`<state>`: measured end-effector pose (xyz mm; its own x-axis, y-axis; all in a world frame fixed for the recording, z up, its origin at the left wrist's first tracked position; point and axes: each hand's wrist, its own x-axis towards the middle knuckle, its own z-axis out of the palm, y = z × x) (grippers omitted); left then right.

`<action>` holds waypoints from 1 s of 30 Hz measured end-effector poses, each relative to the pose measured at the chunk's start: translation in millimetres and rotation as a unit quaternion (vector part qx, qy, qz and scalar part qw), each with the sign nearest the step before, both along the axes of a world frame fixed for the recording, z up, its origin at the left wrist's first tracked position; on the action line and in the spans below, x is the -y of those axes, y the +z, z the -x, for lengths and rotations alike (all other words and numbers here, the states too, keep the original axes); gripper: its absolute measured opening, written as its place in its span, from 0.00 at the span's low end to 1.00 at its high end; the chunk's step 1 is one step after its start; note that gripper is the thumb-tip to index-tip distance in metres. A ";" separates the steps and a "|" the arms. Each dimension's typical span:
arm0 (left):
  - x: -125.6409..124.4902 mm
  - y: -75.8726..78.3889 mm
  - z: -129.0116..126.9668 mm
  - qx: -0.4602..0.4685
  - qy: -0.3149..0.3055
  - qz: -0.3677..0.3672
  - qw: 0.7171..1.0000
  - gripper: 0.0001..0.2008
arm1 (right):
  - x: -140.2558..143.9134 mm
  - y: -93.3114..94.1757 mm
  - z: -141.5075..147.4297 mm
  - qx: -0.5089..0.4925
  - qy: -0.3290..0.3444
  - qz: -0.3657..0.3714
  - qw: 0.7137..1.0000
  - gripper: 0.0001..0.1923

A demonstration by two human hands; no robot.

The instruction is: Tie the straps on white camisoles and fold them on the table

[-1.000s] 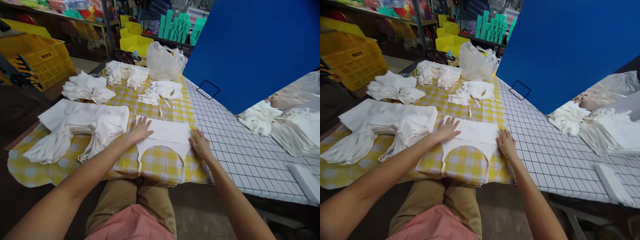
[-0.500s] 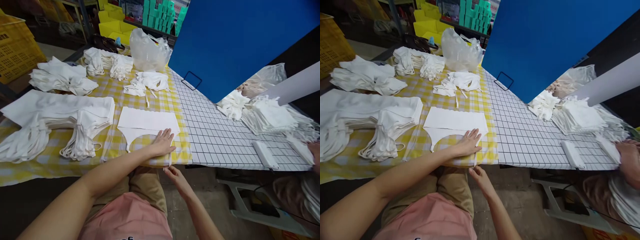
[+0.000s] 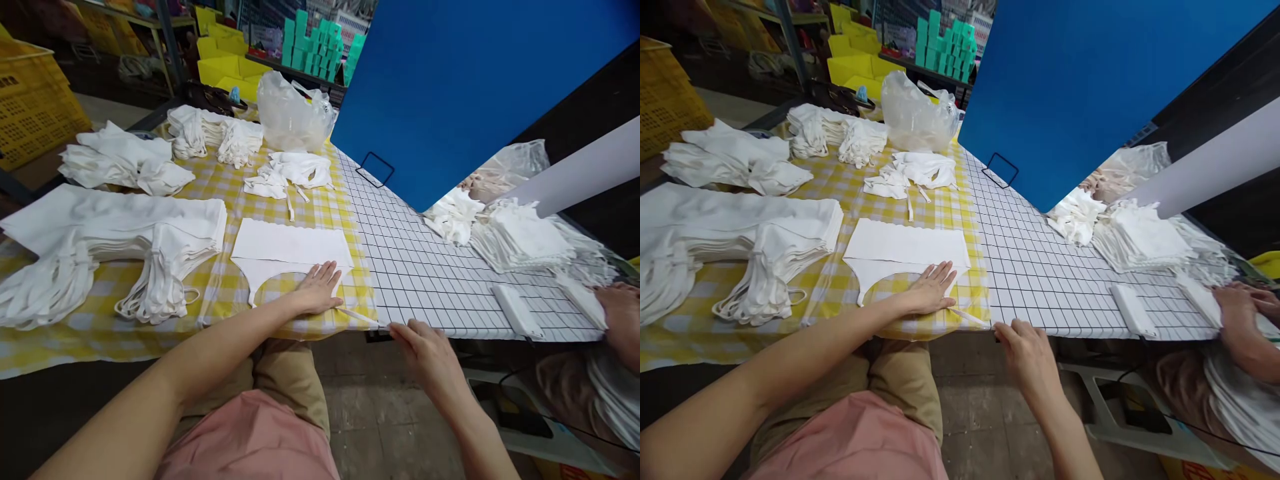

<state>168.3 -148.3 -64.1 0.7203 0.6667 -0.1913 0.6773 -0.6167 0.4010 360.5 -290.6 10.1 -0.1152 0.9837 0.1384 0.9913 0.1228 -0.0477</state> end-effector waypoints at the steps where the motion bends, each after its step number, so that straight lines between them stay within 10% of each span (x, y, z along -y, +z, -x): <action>1: 0.0 -1.3 -0.3 0.001 0.001 -0.004 1.000 0.37 | -8.5 2.0 -5.0 0.043 0.010 -0.015 0.999 0.18; 6: 1.0 -1.9 0.2 0.007 0.002 -0.012 1.000 0.39 | -52.6 -0.3 -20.9 0.088 -0.014 -0.089 0.992 0.16; 10: 2.4 -1.7 -0.2 0.004 0.002 -0.019 1.000 0.38 | -58.1 -13.8 1.0 -0.124 -0.124 -0.029 0.984 0.12; 14: 3.0 -4.8 -2.7 0.004 0.012 -0.037 0.999 0.34 | -41.2 -32.6 44.9 -0.460 -0.197 0.268 0.823 0.18; 18: 3.7 -6.3 -3.4 0.004 0.017 -0.049 0.999 0.34 | -39.3 -48.7 70.2 -0.645 -0.270 0.253 0.669 0.21; 26: 6.8 -5.1 -1.5 0.008 0.017 -0.070 0.997 0.34 | -61.6 -63.1 67.1 -0.777 -0.308 0.176 0.519 0.16; 30: 6.9 -6.0 -2.4 0.013 0.019 -0.074 0.997 0.34 | -65.3 -60.6 60.2 -0.808 -0.254 0.182 0.500 0.16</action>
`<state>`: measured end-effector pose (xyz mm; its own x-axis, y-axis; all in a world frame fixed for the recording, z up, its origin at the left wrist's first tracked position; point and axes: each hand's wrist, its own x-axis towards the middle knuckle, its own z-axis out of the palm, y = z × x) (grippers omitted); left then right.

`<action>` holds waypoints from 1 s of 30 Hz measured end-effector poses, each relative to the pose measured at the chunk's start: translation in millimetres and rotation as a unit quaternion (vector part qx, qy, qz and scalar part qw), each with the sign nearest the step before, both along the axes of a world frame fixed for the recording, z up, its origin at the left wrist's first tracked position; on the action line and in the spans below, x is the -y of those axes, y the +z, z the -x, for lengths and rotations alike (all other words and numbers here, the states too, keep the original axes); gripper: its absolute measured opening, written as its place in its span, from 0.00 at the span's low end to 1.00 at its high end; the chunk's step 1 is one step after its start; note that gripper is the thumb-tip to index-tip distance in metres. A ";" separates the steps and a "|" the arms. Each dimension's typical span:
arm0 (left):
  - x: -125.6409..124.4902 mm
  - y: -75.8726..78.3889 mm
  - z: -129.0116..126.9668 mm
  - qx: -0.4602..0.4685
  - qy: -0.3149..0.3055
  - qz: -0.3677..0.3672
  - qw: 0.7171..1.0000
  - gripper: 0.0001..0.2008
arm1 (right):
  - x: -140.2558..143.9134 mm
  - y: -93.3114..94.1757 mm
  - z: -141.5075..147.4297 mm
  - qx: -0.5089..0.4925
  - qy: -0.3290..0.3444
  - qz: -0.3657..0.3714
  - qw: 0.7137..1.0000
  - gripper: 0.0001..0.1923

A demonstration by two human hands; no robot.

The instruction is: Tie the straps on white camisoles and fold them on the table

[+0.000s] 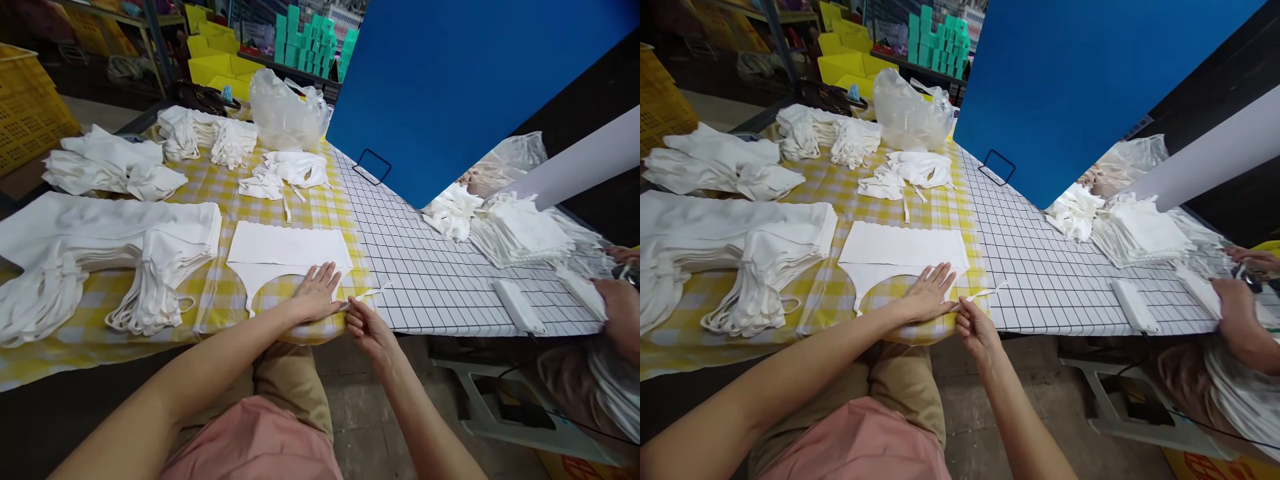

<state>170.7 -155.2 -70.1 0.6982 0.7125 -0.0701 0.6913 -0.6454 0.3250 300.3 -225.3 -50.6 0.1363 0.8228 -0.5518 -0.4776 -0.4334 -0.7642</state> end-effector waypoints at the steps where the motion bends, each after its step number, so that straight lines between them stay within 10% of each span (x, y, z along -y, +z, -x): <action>1: -0.2 -0.7 -0.3 0.001 0.000 0.002 1.000 0.35 | -0.5 2.3 -3.4 0.009 -0.003 -0.014 1.000 0.14; 13: -1.5 2.5 -0.1 -0.008 0.001 0.032 0.999 0.36 | 1.2 41.5 -76.7 0.224 -0.034 -0.145 0.963 0.12; 30: -0.8 2.8 1.0 -0.012 -0.001 0.027 1.000 0.35 | -0.5 77.0 -71.2 0.174 -0.134 -0.211 0.952 0.10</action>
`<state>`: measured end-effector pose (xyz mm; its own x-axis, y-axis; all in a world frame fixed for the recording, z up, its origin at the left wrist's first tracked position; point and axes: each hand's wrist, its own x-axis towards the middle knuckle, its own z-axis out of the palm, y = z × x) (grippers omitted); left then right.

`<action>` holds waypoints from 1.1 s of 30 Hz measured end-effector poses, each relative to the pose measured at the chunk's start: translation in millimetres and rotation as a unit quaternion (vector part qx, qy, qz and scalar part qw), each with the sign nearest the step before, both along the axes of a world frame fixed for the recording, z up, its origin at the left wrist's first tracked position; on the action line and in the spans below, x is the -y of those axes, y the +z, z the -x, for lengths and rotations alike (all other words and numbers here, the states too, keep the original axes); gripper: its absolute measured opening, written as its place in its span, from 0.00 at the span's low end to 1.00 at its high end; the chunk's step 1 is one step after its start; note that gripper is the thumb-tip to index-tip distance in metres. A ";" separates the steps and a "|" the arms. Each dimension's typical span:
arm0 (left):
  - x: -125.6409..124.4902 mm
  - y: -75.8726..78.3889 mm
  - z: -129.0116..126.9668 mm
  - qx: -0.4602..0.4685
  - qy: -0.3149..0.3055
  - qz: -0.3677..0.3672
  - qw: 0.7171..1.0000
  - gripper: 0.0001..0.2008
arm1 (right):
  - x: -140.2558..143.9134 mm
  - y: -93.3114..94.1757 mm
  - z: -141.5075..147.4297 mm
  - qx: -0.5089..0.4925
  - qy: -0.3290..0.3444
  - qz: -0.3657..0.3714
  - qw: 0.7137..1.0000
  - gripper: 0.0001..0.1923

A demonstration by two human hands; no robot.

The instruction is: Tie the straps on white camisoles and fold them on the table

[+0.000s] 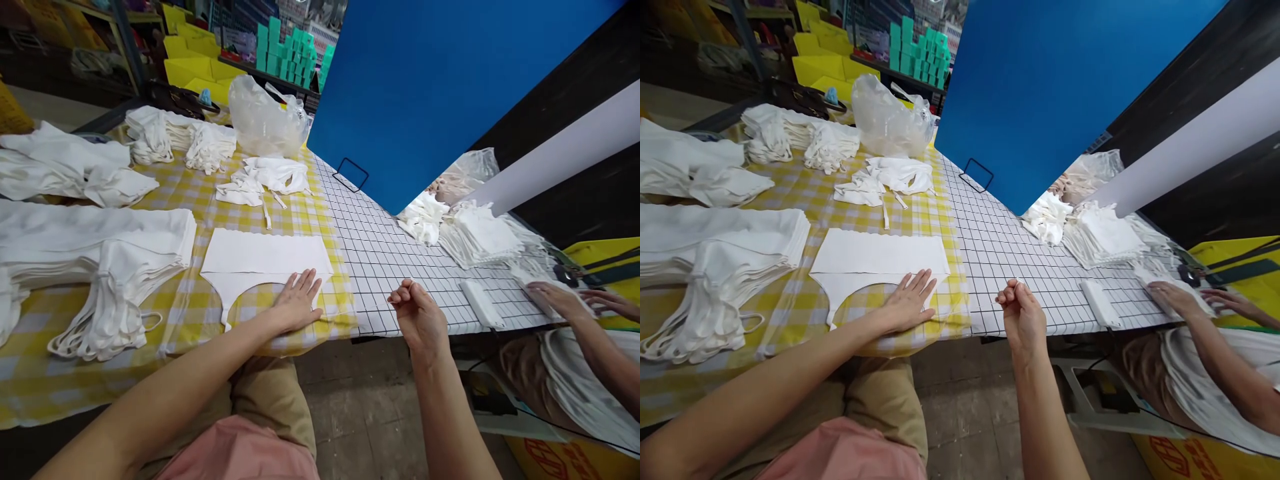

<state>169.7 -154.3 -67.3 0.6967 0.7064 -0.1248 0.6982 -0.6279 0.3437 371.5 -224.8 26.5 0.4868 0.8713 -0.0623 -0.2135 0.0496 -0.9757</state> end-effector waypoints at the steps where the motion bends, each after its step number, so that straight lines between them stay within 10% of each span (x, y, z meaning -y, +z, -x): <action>1: -0.2 -1.0 0.2 0.003 0.000 0.001 1.000 0.35 | 1.0 1.9 1.9 0.011 0.005 0.000 1.000 0.10; 7: 0.6 20.1 2.7 0.121 0.019 0.048 0.991 0.24 | 8.4 3.3 22.9 0.109 0.123 0.081 0.983 0.11; 12: 0.3 60.1 6.1 0.321 0.030 0.168 0.932 0.15 | 5.9 -2.5 50.3 0.256 0.266 0.134 0.920 0.16; 17: -5.5 65.3 12.4 0.344 0.000 0.232 0.910 0.12 | -3.1 -5.8 67.8 0.360 0.311 0.141 0.868 0.16; 23: -11.4 57.9 17.5 0.347 0.034 0.337 0.875 0.11 | -5.9 -14.9 73.6 0.434 0.286 0.098 0.848 0.11; 29: -11.9 56.4 17.3 0.351 0.092 0.520 0.773 0.12 | -5.7 -32.8 79.2 0.601 0.174 -0.002 0.780 0.07; 33: -17.5 50.8 19.6 0.319 0.104 0.485 0.807 0.11 | -16.8 -39.7 77.8 0.654 0.147 -0.038 0.741 0.12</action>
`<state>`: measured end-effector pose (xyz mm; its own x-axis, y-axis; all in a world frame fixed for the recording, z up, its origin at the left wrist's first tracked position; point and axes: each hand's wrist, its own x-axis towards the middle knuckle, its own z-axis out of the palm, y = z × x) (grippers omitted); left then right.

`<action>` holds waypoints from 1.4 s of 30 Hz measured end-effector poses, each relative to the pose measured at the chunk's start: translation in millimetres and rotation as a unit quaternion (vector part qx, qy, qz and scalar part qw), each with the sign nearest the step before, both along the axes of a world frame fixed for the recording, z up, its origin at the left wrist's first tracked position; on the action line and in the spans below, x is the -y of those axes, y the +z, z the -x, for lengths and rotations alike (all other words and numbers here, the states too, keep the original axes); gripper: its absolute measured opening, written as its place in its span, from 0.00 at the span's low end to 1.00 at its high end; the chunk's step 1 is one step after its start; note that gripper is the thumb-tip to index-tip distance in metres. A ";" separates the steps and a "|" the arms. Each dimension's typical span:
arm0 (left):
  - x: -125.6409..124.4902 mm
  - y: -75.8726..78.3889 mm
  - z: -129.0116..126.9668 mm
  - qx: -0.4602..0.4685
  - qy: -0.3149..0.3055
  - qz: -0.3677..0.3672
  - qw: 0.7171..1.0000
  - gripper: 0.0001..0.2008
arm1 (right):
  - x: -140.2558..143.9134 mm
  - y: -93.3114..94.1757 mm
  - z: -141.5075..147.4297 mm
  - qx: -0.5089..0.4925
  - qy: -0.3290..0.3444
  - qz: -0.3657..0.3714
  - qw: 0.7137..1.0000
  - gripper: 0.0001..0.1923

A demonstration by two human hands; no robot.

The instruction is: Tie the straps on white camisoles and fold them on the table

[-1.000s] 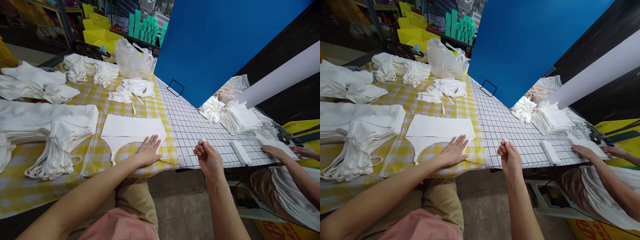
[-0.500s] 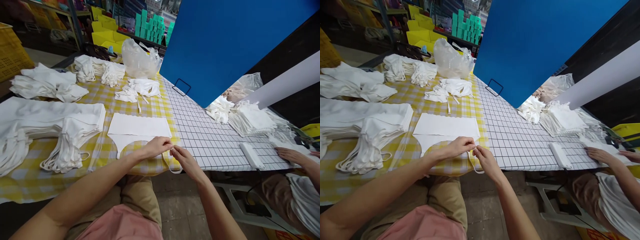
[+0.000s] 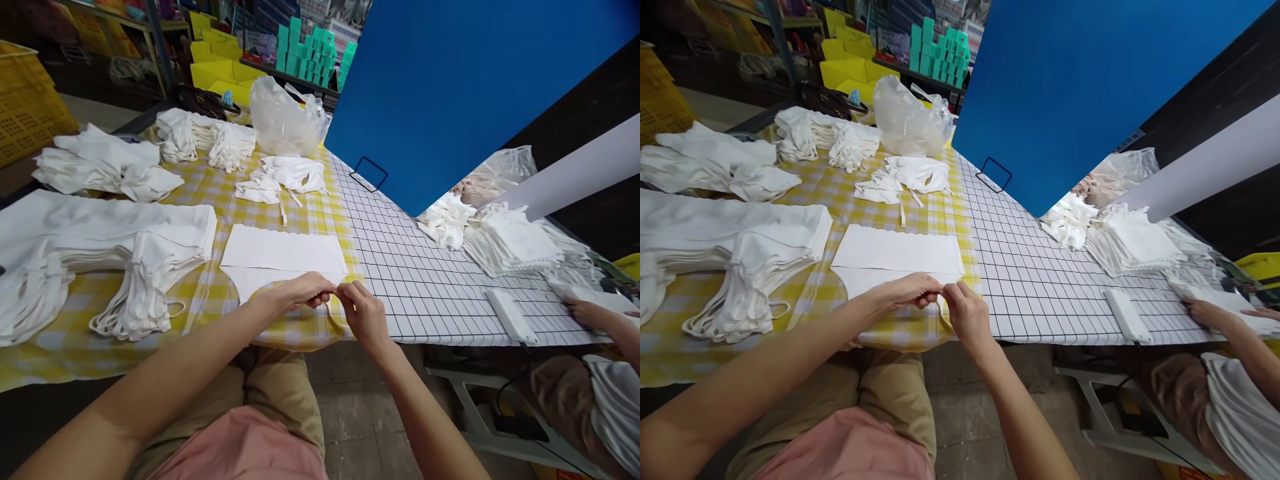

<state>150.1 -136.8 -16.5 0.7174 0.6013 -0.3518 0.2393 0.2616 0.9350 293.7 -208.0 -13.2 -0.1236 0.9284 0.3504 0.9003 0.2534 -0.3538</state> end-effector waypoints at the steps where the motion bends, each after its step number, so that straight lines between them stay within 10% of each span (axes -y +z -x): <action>1: -3.2 -2.2 0.8 -0.024 0.013 -0.052 0.998 0.11 | -5.2 -1.1 -1.3 -0.011 -0.002 0.002 1.000 0.12; 5: -22.3 -14.3 4.2 -0.164 0.091 -0.359 0.914 0.07 | -33.4 -7.8 -8.1 -0.125 -0.031 0.050 0.990 0.08; 8: -36.8 -23.3 7.1 -0.232 0.038 -0.504 0.831 0.10 | -56.3 -17.8 -10.4 -0.219 -0.048 0.114 0.968 0.07; 14: -49.5 -30.5 9.5 -0.281 -0.080 -0.594 0.749 0.06 | -86.1 -36.6 -3.7 -0.268 -0.044 0.197 0.942 0.09; 21: -53.7 -41.0 5.9 -0.286 -0.076 -0.636 0.712 0.10 | -92.6 -40.3 -1.5 -0.266 -0.044 0.210 0.940 0.10; 32: -57.8 -51.9 9.5 -0.231 -0.048 -0.638 0.733 0.10 | -96.0 -41.8 0.6 -0.259 -0.069 0.211 0.940 0.10; 42: -65.1 -53.2 9.6 -0.174 0.043 -0.490 0.853 0.08 | -96.0 -40.8 4.6 -0.244 -0.075 0.181 0.950 0.11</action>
<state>140.5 -71.7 -69.7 0.6110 0.7739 0.1667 0.5664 -0.5745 0.5909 289.1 -112.0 -54.0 0.1140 0.9934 -0.0132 0.6237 -0.0819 -0.7773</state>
